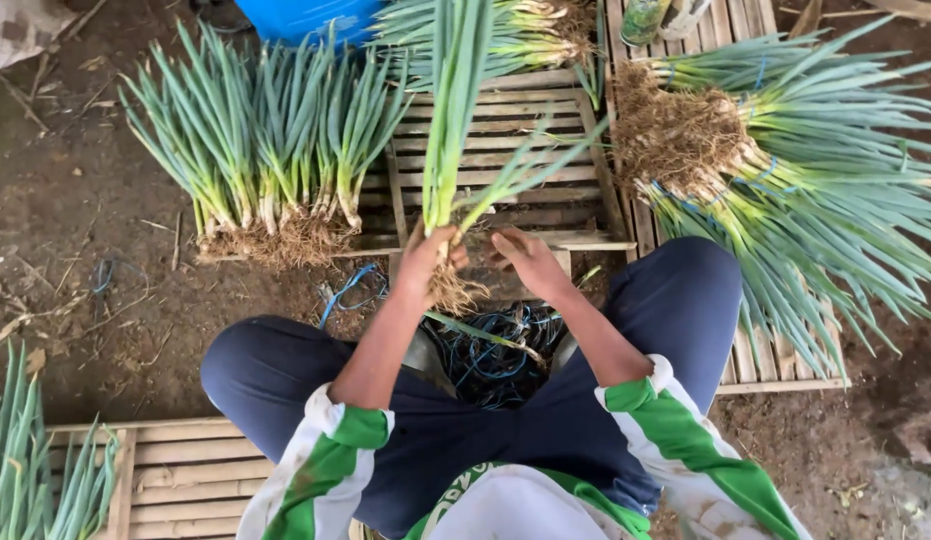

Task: Bundling and tying green onions with string for storage or sale.

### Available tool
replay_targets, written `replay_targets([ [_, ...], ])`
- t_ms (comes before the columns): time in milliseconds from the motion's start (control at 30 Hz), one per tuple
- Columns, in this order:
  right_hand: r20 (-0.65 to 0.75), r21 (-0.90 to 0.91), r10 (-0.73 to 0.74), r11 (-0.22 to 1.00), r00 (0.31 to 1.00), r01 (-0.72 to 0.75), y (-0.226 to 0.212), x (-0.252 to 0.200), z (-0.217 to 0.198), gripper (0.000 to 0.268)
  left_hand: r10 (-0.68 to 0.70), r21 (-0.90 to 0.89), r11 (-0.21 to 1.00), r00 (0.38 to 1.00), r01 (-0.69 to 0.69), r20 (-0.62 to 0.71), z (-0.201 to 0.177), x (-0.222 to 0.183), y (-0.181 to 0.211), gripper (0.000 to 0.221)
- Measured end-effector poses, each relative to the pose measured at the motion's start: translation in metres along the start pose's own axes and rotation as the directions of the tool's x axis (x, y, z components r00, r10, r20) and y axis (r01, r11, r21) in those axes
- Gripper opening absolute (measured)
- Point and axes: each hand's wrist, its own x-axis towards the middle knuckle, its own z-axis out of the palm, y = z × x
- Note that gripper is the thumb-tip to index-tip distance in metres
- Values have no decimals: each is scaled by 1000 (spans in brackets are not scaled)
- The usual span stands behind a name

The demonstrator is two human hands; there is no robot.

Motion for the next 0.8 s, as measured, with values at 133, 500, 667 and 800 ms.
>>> replay_targets([
  [133,-91,102,-96,989,991,105,1,6,-1,50,-52,-47,997,997,55,62,2,13,-37,63],
  [500,-285,217,45,976,958,19,-12,0,-4,29,-185,334,924,982,186,-34,46,-38,-15,101],
  [667,-352,243,87,970,932,1,-2,11,-7,24,-427,349,839,903,418,-52,-50,84,-126,88],
  [800,-343,256,103,967,934,-13,9,18,-10,21,-525,464,734,848,496,-75,-110,115,-194,82],
])
